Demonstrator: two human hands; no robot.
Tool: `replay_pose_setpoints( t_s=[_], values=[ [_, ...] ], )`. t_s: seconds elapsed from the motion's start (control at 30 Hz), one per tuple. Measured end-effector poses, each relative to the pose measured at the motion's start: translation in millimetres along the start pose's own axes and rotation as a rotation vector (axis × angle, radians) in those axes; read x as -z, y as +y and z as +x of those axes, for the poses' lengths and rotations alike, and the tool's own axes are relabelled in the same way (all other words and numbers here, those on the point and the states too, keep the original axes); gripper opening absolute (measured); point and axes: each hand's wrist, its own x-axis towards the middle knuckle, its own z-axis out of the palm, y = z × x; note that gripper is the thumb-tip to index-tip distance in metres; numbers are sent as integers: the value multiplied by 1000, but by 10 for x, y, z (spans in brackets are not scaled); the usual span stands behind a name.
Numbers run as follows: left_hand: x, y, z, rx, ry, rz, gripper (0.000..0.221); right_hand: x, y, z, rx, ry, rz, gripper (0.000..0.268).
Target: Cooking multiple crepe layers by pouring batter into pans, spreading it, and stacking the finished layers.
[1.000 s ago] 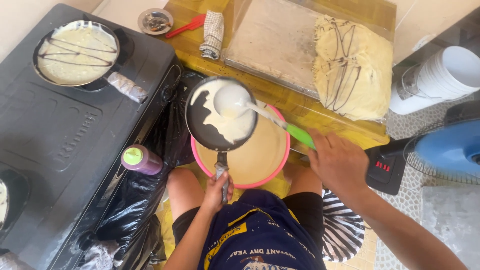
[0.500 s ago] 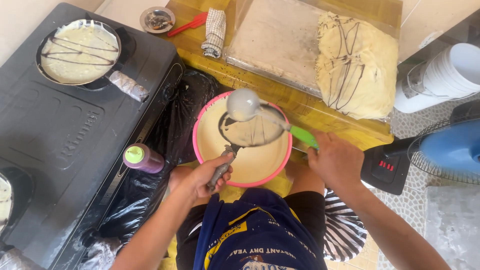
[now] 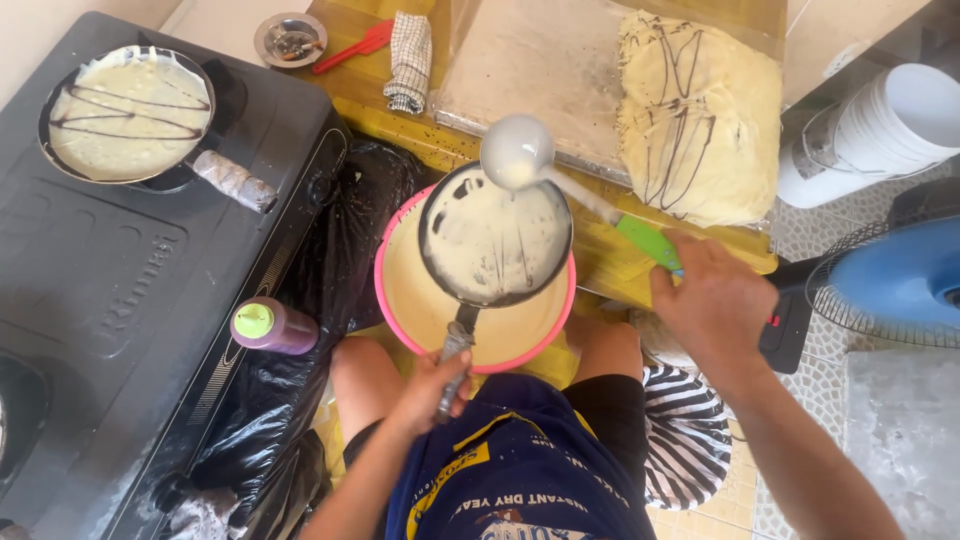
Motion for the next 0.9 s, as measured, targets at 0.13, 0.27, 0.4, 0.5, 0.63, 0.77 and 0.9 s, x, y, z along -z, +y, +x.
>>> replay_pose_setpoints(
  t_s=[0.13,0.27,0.4,0.5,0.63,0.77,0.9],
  values=[
    [-235,-368,117,-55,-29,-135,32,153,15,112,152,217,-179,40],
    [-474,-303,86,-85,-48,-175,26,257,-86,223,256,294,-194,38],
    [-528,-149,42,-112,-45,-107,24,265,-184,238,265,349,-166,41],
    [-555,104,-58,-129,-41,-43,23,368,-210,232,304,353,-116,34],
    [-479,292,-88,-147,-31,-1,24,554,-144,178,351,333,-31,29],
    [-460,663,-208,-63,-5,103,30,657,-26,103,321,200,-81,30],
    [-345,962,-248,13,21,242,31,470,244,56,223,109,468,31]
  ],
)
